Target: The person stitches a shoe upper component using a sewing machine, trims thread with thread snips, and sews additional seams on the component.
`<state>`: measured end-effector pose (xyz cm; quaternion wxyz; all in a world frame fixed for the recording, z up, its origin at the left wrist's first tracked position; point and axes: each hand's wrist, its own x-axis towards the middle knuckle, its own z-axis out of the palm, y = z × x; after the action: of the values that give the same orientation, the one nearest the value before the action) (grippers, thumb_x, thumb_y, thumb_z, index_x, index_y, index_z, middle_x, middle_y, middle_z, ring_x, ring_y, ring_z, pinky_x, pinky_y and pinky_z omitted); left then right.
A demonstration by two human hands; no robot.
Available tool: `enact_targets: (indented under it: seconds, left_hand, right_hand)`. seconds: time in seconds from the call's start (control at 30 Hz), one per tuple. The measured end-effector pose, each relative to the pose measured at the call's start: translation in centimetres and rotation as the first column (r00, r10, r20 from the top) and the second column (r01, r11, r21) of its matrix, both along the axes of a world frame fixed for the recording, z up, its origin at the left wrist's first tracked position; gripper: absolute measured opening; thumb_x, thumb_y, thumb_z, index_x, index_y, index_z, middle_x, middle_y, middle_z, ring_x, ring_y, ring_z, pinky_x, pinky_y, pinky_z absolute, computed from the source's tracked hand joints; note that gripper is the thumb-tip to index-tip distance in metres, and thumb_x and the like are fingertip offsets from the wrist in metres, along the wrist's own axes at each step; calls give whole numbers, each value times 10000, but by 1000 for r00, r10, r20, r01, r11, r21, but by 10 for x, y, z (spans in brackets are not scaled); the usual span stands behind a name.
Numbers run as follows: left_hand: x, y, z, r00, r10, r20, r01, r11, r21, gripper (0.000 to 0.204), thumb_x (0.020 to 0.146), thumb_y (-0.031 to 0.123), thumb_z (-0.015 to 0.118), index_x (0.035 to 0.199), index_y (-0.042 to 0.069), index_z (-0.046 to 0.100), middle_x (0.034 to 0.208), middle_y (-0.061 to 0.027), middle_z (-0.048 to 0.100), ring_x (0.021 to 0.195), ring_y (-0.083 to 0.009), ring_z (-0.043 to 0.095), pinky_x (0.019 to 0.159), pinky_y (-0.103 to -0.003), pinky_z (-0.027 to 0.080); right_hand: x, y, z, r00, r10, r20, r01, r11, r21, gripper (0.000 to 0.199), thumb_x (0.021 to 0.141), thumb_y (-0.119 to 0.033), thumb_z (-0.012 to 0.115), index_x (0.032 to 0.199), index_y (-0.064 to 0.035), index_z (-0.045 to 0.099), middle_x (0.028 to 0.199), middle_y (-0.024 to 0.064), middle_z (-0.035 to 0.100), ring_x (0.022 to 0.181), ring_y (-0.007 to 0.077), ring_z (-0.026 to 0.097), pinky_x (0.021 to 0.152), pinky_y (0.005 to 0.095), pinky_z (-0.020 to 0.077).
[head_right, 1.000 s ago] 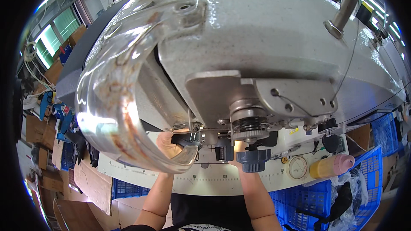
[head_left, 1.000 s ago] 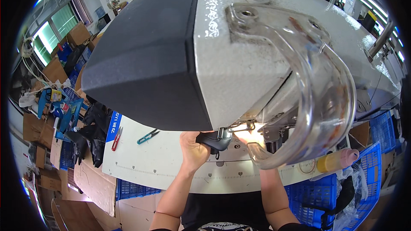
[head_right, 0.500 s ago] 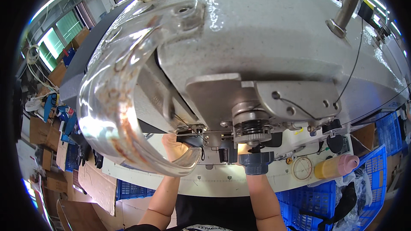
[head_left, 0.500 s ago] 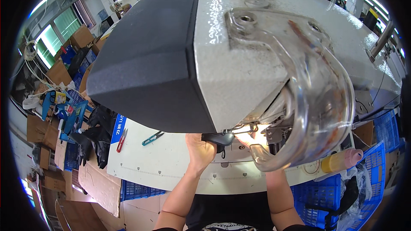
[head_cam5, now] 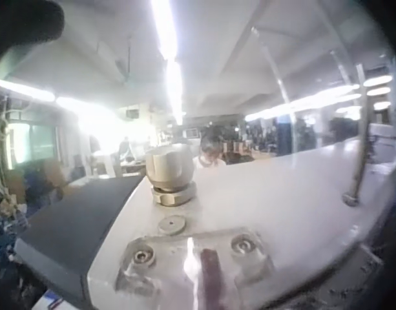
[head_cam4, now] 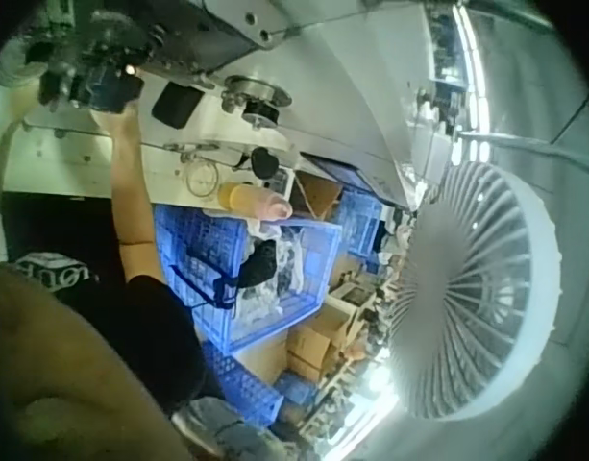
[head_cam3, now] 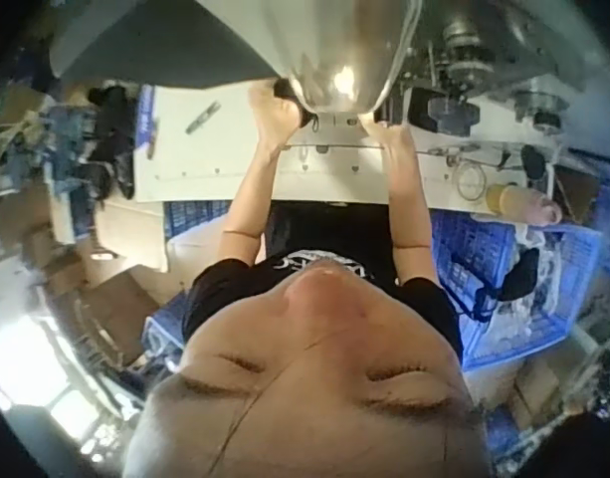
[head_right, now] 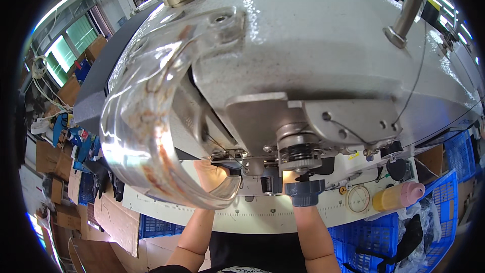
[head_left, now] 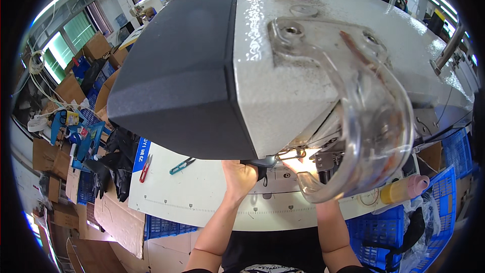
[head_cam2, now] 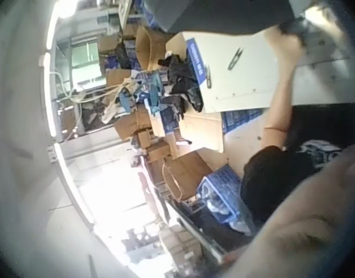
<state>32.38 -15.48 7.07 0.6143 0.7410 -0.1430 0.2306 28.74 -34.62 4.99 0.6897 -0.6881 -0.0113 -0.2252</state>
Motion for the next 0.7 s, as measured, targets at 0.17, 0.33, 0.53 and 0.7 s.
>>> enact_targets:
  seconds: [0.17, 0.33, 0.53, 0.7]
  left_hand:
    - [-4, 0, 11, 998, 2, -59, -3, 1000, -7, 183, 642, -165, 503, 703, 2, 546, 614, -28, 520, 559, -135, 450, 525, -277, 365]
    - [-9, -7, 26, 982, 104, 156, -110, 994, 29, 253, 646, -157, 508, 795, 1, 637, 676, -74, 631, 618, -166, 588, 599, -253, 436]
    - [-12, -7, 28, 985, 82, 152, -90, 995, 45, 275, 618, -158, 504, 804, -3, 635, 711, -96, 642, 629, -189, 596, 616, -264, 450]
    - [-38, -9, 27, 930, 94, 355, -157, 975, 155, 351, 607, -168, 542, 844, 44, 691, 933, -87, 697, 928, -245, 664, 903, -414, 459]
  right_hand:
    - [6, -7, 5, 999, -9, 41, 9, 1000, 3, 167, 861, -104, 637, 1021, -58, 652, 916, 65, 656, 932, 205, 615, 888, 357, 488]
    - [17, 3, 8, 980, 190, 52, -189, 982, -31, 180, 860, -108, 637, 1033, -60, 656, 928, 67, 659, 954, 208, 617, 913, 362, 490]
    - [14, 1, 28, 717, 691, 91, -451, 360, 817, 177, 905, -149, 609, 1046, -52, 655, 946, 42, 669, 943, 172, 629, 966, 344, 492]
    - [20, -4, 35, 692, 716, 93, -708, 649, 277, 286, 892, -289, 669, 1021, -37, 632, 874, 18, 676, 840, 159, 672, 841, 300, 557]
